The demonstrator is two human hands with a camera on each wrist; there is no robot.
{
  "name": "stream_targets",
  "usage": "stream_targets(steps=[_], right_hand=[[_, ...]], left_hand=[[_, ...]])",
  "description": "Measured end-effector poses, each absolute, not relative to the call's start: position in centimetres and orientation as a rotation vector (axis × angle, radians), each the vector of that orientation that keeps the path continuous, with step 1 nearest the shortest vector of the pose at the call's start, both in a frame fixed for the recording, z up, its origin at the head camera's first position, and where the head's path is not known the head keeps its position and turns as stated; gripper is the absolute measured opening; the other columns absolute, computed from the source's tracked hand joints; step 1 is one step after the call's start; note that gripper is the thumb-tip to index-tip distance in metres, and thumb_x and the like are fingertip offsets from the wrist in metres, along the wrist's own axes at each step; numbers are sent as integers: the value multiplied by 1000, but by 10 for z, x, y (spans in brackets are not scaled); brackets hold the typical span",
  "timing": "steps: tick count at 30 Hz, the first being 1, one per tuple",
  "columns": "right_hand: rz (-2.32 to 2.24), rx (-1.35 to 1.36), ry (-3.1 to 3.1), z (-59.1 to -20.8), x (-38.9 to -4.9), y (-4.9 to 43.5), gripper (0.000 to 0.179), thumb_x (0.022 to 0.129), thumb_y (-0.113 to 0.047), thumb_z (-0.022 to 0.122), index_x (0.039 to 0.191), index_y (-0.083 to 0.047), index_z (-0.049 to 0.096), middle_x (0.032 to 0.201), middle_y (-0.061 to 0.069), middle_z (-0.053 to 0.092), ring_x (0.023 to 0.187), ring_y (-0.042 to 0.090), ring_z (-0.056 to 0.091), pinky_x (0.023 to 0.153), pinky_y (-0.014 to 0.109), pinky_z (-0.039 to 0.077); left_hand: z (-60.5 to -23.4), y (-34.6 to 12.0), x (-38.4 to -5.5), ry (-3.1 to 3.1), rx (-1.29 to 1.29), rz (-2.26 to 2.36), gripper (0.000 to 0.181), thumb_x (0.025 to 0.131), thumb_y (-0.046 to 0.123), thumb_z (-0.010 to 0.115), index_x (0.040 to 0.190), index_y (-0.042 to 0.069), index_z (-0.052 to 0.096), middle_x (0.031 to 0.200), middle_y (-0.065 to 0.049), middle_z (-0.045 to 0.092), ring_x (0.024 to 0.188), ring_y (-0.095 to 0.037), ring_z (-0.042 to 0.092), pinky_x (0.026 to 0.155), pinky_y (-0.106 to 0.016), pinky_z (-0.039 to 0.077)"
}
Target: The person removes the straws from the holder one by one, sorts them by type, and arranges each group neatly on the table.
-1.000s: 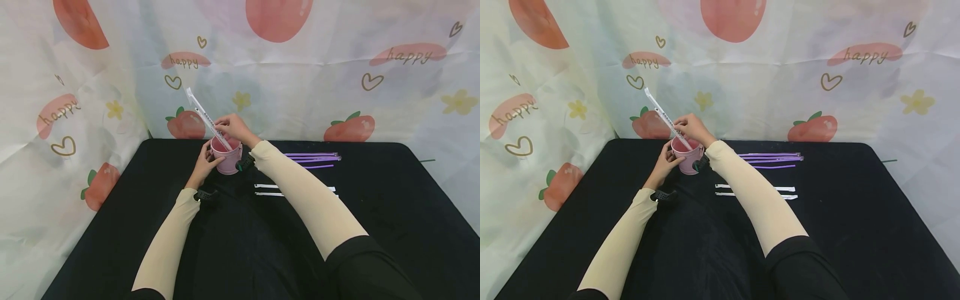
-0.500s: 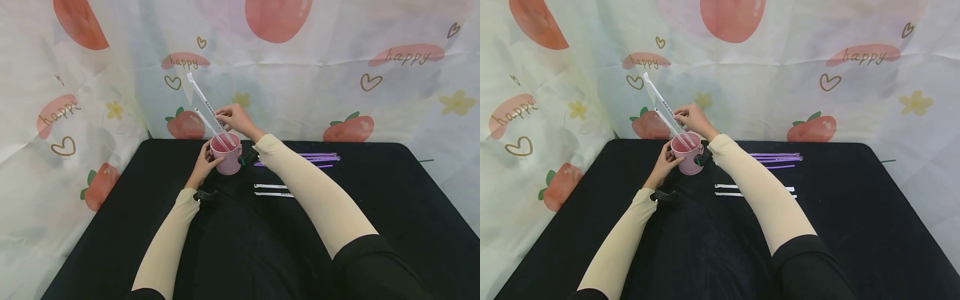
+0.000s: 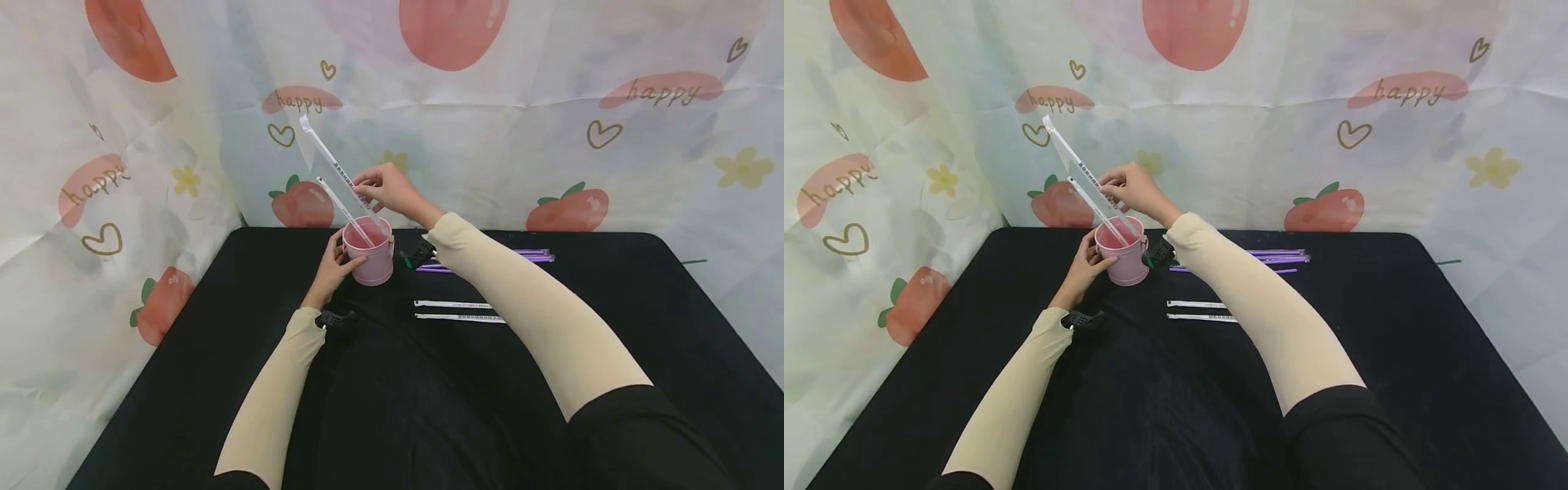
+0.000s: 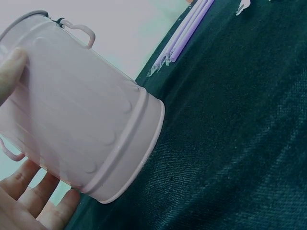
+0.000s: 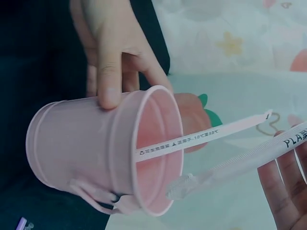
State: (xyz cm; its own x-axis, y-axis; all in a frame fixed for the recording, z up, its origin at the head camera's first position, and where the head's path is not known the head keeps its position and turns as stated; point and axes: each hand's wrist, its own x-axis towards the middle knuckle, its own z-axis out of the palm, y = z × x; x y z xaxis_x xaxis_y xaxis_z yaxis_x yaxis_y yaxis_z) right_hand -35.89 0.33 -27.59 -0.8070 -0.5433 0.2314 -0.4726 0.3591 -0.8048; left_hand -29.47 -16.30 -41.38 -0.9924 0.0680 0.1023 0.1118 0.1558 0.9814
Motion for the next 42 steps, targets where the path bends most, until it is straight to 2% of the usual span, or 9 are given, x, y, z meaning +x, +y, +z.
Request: stream_targets(steps=[10, 15, 20, 22, 25, 27, 32, 36, 42], right_hand=[[-1234, -1022, 2561, -286, -343, 21, 22, 91, -12, 61, 109, -2, 69, 94, 18, 71, 66, 18, 64, 62, 34, 58], [-1104, -1112, 2554, -293, -332, 33, 22, 91, -11, 61, 107, 0, 69, 88, 17, 72, 56, 22, 63, 55, 29, 55], [-957, -1219, 2557, -302, -321, 46, 20, 90, -13, 62, 103, -1, 71, 85, 16, 73, 57, 24, 62, 53, 29, 53], [-881, -1268, 2579, -307, -316, 52, 18, 89, -14, 63, 101, -3, 72, 83, 13, 73, 56, 21, 60, 53, 27, 51], [-782, -1330, 2583, -315, -306, 63, 16, 88, -14, 65, 98, -6, 74, 81, 8, 73, 57, 12, 58, 56, 22, 47], [-718, -1344, 2574, -320, -300, 72, 15, 88, -13, 65, 98, -7, 74, 81, 5, 73, 61, 7, 57, 60, 21, 48], [-611, -1378, 2534, -334, -287, 97, 12, 87, -11, 66, 95, -6, 74, 81, 3, 72, 68, 6, 60, 66, 25, 52], [-564, -1375, 2512, -346, -280, 122, 11, 86, -11, 66, 93, -7, 74, 84, 3, 73, 71, 5, 63, 67, 25, 53], [-530, -1275, 2493, -360, -274, 154, 12, 86, -13, 67, 94, -9, 75, 89, 1, 74, 79, 8, 68, 70, 26, 55]], left_hand=[[-417, -164, -297, -2367, -183, -2017, 76, 88, 10, 65, 148, 13, 19, 146, -22, 32, 138, -35, 31, 112, -51, 30], [-434, -167, -309, -2349, -169, -2007, 75, 87, 14, 67, 147, 20, 21, 145, -17, 35, 138, -31, 33, 112, -48, 31], [-437, -167, -310, -2351, -177, -1954, 74, 87, 14, 67, 146, 19, 22, 143, -17, 37, 137, -31, 35, 112, -48, 32], [-437, -166, -309, -2354, -177, -1947, 75, 87, 14, 66, 147, 18, 21, 144, -18, 36, 138, -31, 34, 113, -47, 30], [-436, -166, -309, -2316, -202, -1976, 77, 86, 11, 67, 148, 16, 21, 148, -16, 33, 140, -28, 30, 115, -44, 26], [-430, -165, -305, -2300, -224, -1996, 78, 85, 7, 67, 148, 12, 21, 148, -18, 34, 138, -29, 33, 114, -44, 28], [-410, -161, -292, -2321, -179, -2032, 78, 84, 6, 67, 147, 11, 21, 142, -24, 38, 133, -33, 38, 111, -47, 32], [-409, -161, -290, -2344, -159, -2034, 77, 85, 8, 67, 147, 13, 21, 144, -22, 34, 138, -33, 33, 114, -48, 28], [-412, -162, -293, -2347, -157, -2026, 78, 85, 9, 67, 147, 13, 21, 146, -20, 33, 138, -32, 32, 114, -45, 28]])
